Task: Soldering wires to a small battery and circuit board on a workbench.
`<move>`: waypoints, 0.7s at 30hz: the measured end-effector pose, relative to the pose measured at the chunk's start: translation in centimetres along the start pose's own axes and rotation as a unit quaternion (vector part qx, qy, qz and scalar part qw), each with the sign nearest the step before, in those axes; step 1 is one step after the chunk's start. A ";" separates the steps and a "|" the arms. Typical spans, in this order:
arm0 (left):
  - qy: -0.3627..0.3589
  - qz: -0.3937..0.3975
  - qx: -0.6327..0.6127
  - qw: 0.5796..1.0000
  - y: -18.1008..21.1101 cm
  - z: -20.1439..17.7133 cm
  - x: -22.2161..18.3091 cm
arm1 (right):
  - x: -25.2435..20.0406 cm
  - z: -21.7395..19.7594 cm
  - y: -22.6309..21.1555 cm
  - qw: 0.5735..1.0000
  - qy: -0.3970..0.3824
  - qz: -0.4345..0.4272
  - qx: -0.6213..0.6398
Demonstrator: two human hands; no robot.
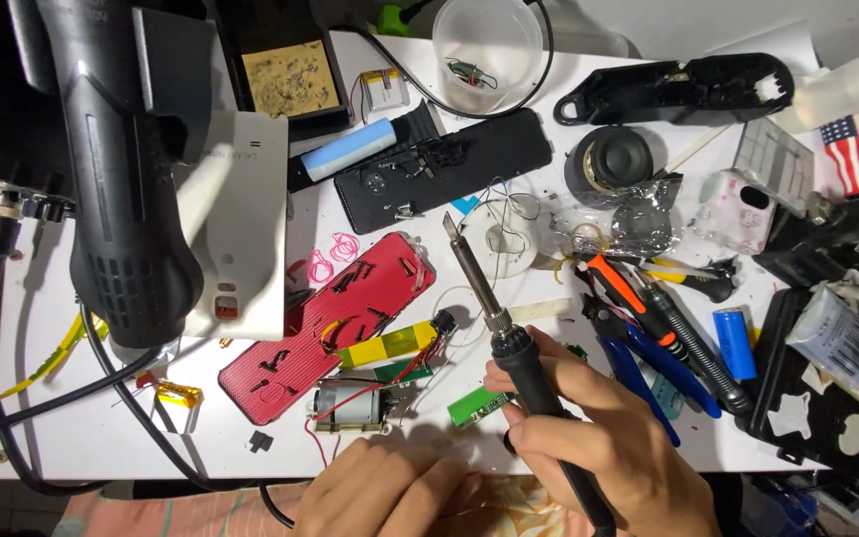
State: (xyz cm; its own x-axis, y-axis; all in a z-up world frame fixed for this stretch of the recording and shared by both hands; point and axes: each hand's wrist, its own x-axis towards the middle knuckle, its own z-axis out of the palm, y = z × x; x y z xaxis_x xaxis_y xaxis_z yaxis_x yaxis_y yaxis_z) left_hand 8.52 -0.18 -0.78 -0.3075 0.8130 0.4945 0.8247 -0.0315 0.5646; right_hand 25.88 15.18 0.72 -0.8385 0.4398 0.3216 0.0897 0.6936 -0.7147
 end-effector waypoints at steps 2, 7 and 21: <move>-0.024 -0.028 0.005 0.999 0.3 -0.5 -0.9 | 0.0 0.0 0.0 1.000 -0.001 0.008 0.014; -0.026 -0.063 0.033 0.997 1.1 -0.5 0.4 | 0.0 -0.1 0.4 0.999 0.011 0.008 0.029; -0.039 -0.015 -0.097 0.994 1.0 -1.3 1.5 | -0.6 0.2 1.9 0.999 0.010 -0.041 0.010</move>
State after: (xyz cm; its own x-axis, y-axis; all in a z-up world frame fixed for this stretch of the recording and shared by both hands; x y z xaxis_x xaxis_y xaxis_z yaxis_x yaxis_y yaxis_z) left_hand 8.27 0.23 1.37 -0.2866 0.8579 0.4265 0.7063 -0.1116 0.6991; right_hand 26.46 16.11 -1.01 -0.8321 0.3928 0.3916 0.0100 0.7166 -0.6974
